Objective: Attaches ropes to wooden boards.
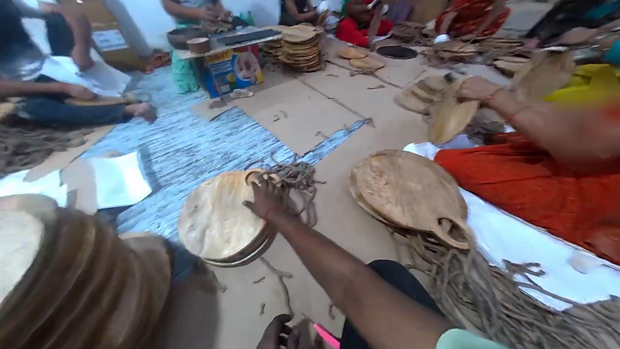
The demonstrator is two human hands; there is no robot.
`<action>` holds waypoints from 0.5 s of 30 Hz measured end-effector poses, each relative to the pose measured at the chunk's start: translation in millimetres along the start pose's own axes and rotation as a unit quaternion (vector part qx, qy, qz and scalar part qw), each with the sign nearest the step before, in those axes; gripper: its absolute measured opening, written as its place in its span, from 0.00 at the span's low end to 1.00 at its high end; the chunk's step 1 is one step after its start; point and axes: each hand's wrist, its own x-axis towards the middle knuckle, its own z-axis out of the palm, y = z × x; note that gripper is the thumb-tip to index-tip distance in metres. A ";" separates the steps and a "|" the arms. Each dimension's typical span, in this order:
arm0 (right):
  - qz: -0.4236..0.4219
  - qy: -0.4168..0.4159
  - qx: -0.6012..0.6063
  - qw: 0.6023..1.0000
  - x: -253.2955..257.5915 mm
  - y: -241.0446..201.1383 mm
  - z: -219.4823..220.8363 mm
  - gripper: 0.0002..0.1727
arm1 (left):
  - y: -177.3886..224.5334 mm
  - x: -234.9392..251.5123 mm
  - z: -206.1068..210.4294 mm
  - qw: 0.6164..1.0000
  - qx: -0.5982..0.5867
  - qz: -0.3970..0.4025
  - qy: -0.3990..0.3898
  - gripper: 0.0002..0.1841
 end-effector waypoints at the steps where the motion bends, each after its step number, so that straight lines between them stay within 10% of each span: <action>1: -0.025 -0.035 -0.022 0.999 4.7 0.7 -3.8 0.46 | 1.4 -0.6 -0.1 1.000 0.001 -0.007 -0.003 0.21; 9: -0.096 -0.021 -0.117 0.988 1.7 30.4 -5.3 0.49 | 3.5 1.1 1.4 0.999 0.014 -0.048 -0.014 0.20; 15: -0.166 0.045 -0.024 0.985 -98.3 101.7 -1.8 0.30 | 3.5 2.8 -2.4 0.996 0.004 -0.055 0.075 0.17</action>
